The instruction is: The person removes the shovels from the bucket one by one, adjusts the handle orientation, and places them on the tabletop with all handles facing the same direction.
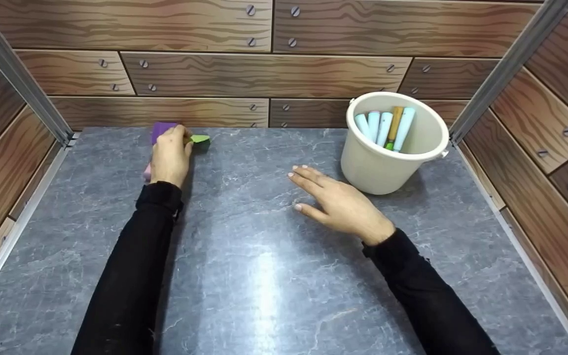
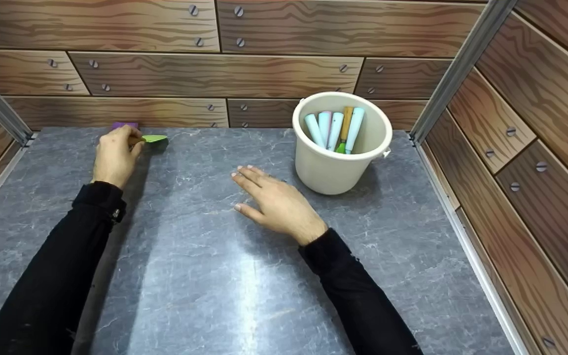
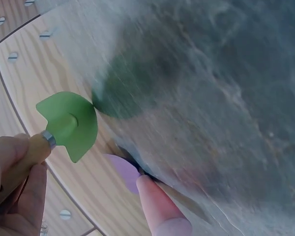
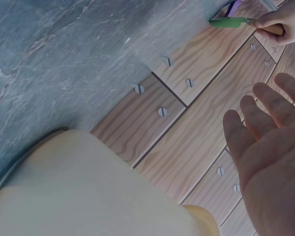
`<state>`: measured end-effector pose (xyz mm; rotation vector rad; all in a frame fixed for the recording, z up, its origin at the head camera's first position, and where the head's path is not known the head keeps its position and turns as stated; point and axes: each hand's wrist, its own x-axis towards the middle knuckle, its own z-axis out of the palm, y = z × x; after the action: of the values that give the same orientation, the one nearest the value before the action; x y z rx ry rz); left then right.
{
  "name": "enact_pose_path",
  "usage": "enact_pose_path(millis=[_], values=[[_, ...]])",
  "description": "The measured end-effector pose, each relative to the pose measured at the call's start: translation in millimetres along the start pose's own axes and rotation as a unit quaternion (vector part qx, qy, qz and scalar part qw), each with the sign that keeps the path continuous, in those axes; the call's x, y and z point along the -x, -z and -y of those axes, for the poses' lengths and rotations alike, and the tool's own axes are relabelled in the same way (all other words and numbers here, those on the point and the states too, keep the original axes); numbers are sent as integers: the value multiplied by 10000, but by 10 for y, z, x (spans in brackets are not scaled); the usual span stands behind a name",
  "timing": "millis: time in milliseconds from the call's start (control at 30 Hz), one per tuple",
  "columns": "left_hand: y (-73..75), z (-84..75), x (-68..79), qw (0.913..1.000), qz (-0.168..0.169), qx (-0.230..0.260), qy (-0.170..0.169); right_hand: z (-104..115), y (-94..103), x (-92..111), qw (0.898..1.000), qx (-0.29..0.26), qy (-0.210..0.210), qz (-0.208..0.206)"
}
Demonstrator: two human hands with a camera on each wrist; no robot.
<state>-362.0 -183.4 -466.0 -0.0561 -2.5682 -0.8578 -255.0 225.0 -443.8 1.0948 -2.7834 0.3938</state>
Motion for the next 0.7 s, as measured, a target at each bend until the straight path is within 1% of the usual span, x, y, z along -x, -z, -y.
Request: enact_pose_path(millis=[167, 300, 433, 700], values=[[-16, 36, 16, 9997, 123, -215, -81, -7, -5, 6, 10000, 34, 51, -34], [-30, 47, 19, 9981, 283, -538, -133, -7, -7, 8, 10000, 30, 38, -14], [-42, 46, 25, 9952, 492, -821, -190, -7, -4, 10, 10000, 23, -4, 38], [-49, 86, 59, 9870, 867, -1274, -455, 2, 1, 5, 9999, -78, -70, 135]])
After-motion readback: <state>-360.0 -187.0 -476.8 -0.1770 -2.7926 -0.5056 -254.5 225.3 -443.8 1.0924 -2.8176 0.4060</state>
